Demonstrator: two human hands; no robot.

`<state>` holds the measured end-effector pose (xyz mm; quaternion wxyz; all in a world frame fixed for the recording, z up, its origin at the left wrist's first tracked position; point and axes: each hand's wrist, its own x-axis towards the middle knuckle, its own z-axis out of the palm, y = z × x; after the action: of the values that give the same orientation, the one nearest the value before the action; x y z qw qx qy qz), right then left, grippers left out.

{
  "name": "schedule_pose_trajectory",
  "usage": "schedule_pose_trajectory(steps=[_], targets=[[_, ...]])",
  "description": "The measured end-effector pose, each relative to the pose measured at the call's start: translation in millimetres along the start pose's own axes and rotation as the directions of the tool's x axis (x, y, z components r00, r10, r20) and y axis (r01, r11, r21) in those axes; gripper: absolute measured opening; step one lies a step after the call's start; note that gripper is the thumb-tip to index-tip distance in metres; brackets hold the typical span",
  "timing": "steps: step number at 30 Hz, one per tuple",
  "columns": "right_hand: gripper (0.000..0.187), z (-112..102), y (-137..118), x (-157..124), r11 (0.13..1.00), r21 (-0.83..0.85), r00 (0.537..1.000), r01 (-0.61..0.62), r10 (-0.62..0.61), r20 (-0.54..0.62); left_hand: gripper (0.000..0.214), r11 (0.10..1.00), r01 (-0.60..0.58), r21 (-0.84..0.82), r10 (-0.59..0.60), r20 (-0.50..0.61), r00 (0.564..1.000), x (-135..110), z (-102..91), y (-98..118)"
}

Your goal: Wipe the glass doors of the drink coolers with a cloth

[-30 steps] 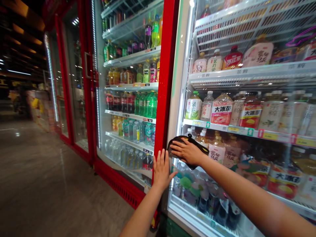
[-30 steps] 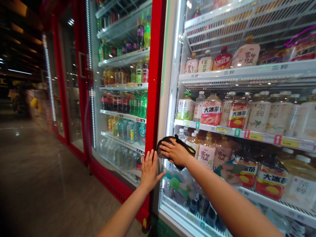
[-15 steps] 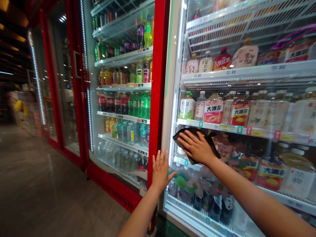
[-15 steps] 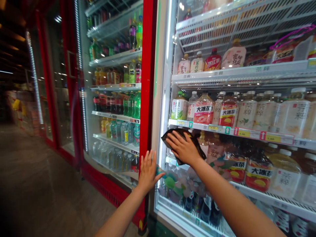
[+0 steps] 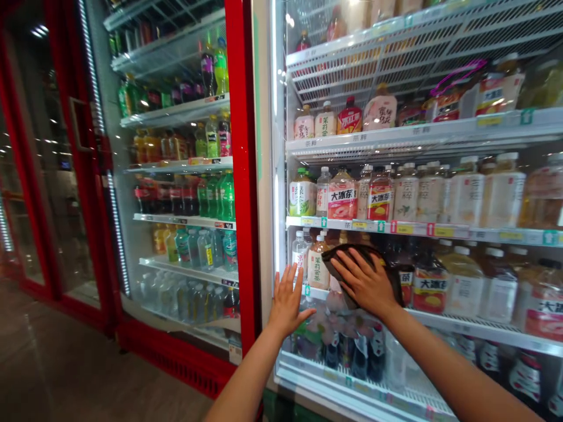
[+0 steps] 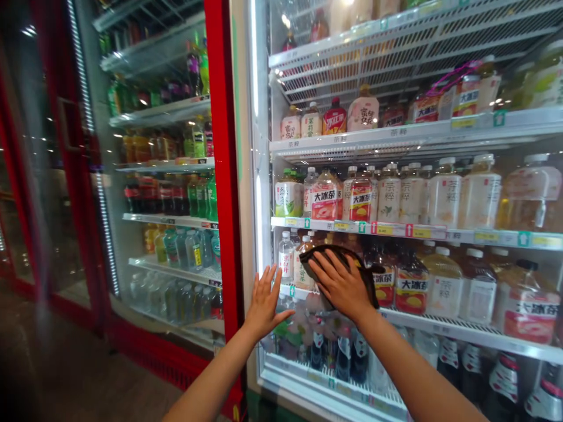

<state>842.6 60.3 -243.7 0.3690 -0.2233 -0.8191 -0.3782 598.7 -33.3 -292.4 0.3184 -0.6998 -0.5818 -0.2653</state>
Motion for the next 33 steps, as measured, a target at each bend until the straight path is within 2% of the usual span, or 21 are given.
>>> schedule_pose_trajectory(steps=[2,3,5,7,9,12,14,16,19,21,22,24,26,28,29,31,33], targets=[[0.065,-1,-4,-28,0.991,-0.042,0.991,-0.130,0.128,-0.042,0.120,1.000,-0.001,-0.002,0.001,-0.018,1.000,8,-1.3,4],[0.064,0,-8,-41,0.988,-0.052,0.988,-0.145,0.142,-0.054,0.120,1.000,0.000,-0.001,0.000,-0.031,1.000,11,-1.6,6],[0.061,3,-16,-55,0.994,-0.062,0.995,-0.094,0.092,-0.043,0.120,1.000,-0.010,0.000,0.010,-0.056,0.998,14,-0.7,9],[0.057,2,-12,-49,0.998,-0.062,1.000,-0.004,0.003,-0.012,0.119,1.000,-0.031,-0.005,0.031,-0.071,0.997,16,2.2,14],[0.055,-6,5,-34,0.998,-0.070,1.000,0.002,-0.002,-0.008,0.118,0.999,-0.042,-0.014,0.041,-0.088,0.995,19,7.0,20],[0.059,-17,33,-36,0.981,-0.101,0.985,-0.167,0.161,-0.064,0.117,0.998,-0.056,-0.025,0.053,-0.110,0.993,25,15.2,33],[0.063,-19,37,-61,0.946,-0.119,0.950,-0.301,0.287,-0.121,0.115,0.996,-0.079,-0.027,0.075,-0.116,0.990,30,19.5,43],[0.063,-16,30,-92,0.930,-0.129,0.935,-0.345,0.328,-0.138,0.115,0.993,-0.111,-0.028,0.107,-0.117,0.987,34,22.0,53],[0.060,-14,21,-112,0.971,-0.130,0.980,-0.201,0.200,-0.020,0.117,0.985,-0.170,-0.026,0.166,-0.109,0.980,41,23.2,67],[0.057,-20,31,-104,0.988,-0.117,0.992,-0.102,0.110,0.063,0.118,0.978,-0.205,-0.027,0.201,-0.105,0.974,47,23.7,77],[0.057,-24,41,-98,0.987,-0.119,0.991,-0.104,0.113,0.071,0.118,0.976,-0.217,-0.030,0.213,-0.103,0.972,51,24.0,82],[0.059,-32,61,-95,0.969,-0.137,0.978,-0.204,0.209,0.023,0.119,0.972,-0.232,-0.038,0.228,-0.093,0.969,57,25.2,92],[0.064,-35,72,-110,0.921,-0.153,0.933,-0.359,0.351,-0.080,0.117,0.969,-0.243,-0.039,0.239,-0.076,0.968,61,26.4,101],[0.067,-34,69,-135,0.870,-0.156,0.880,-0.467,0.442,-0.172,0.115,0.967,-0.253,-0.031,0.250,-0.075,0.965,63,27.2,110],[0.067,-32,63,-146,0.862,-0.159,0.872,-0.481,0.452,-0.185,0.114,0.965,-0.262,-0.027,0.259,-0.083,0.962,64,27.5,114],[0.061,-31,54,-157,0.892,-0.170,0.906,-0.419,0.402,-0.130,0.112,0.956,-0.292,-0.021,0.288,-0.106,0.952,65,28.0,123],[0.055,-34,57,-151,0.941,-0.167,0.955,-0.296,0.296,-0.022,0.111,0.943,-0.332,-0.024,0.326,-0.132,0.936,68,28.9,131]])
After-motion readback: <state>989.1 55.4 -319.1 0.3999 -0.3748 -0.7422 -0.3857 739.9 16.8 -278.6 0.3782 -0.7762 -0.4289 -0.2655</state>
